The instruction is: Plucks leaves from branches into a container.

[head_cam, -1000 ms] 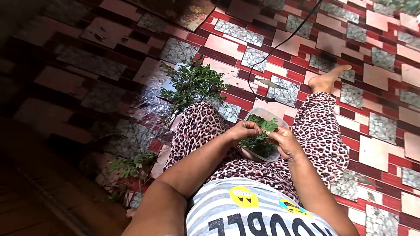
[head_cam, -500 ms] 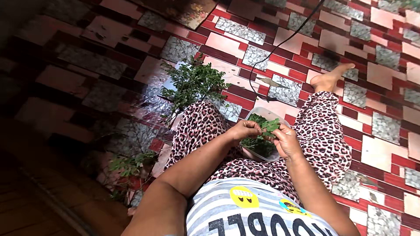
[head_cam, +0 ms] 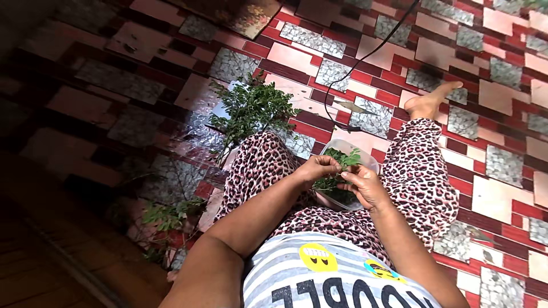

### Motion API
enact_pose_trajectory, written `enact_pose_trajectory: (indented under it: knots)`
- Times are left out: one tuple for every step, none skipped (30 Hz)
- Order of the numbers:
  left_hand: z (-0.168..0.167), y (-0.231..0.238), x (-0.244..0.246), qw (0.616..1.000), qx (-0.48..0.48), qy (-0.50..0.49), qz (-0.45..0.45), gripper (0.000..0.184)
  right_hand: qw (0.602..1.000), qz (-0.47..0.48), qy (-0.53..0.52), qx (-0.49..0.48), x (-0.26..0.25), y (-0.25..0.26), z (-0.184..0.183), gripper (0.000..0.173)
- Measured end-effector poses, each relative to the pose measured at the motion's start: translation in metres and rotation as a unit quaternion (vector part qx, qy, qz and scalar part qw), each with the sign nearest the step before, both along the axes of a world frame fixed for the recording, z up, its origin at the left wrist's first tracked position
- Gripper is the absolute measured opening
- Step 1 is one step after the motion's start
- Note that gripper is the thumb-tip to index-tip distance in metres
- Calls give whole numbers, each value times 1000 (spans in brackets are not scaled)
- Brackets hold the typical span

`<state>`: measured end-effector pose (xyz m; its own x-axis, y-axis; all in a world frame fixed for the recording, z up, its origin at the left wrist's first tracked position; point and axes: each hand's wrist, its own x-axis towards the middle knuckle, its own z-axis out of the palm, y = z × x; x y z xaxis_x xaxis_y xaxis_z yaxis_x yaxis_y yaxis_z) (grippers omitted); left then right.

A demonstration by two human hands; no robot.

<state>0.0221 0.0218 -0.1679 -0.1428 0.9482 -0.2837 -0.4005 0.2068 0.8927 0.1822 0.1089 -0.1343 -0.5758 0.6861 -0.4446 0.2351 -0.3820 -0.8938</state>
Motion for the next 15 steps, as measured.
enact_pose_trajectory:
  knots:
    - [0,-1,-1,1000,4,0,5,11,1000,2,-8,6,2,0,1,12]
    - [1,-2,-2,1000,6,-2,9,10,1000,2,-15,12,4,1,1,9]
    - [1,-2,-2,1000,6,-3,12,10,1000,7,-20,18,5,2,2,6]
    - [0,-3,-2,1000,6,-2,12,10,999,14,-22,24,7,2,2,6]
    - [0,-3,-2,1000,6,-2,11,10,999,19,-22,28,8,3,2,6]
    - [0,-3,-1,1000,8,-1,7,10,999,22,-25,34,8,2,2,5]
    - [0,-2,0,1000,9,0,3,11,999,20,-30,40,8,2,1,4]
    - [-1,-1,0,1000,10,1,-1,11,998,18,-33,44,7,2,0,6]
    - [-1,-1,0,1000,11,2,-4,11,998,15,-31,46,6,2,-1,9]
    - [-2,0,0,1000,12,3,-6,11,998,13,-25,50,4,1,-3,10]
    - [-2,-1,0,1000,13,5,-8,11,998,9,-19,58,3,1,-5,11]
    - [-2,-1,0,1000,14,8,-9,11,997,7,-16,71,3,1,-6,11]
    - [-3,-1,0,1000,16,12,-10,11,996,6,-15,88,2,1,-8,11]
    - [-3,-1,0,1000,18,19,-12,10,994,8,-17,110,2,1,-9,11]
    - [-3,-1,0,999,20,24,-13,10,991,11,-22,132,2,1,-11,10]
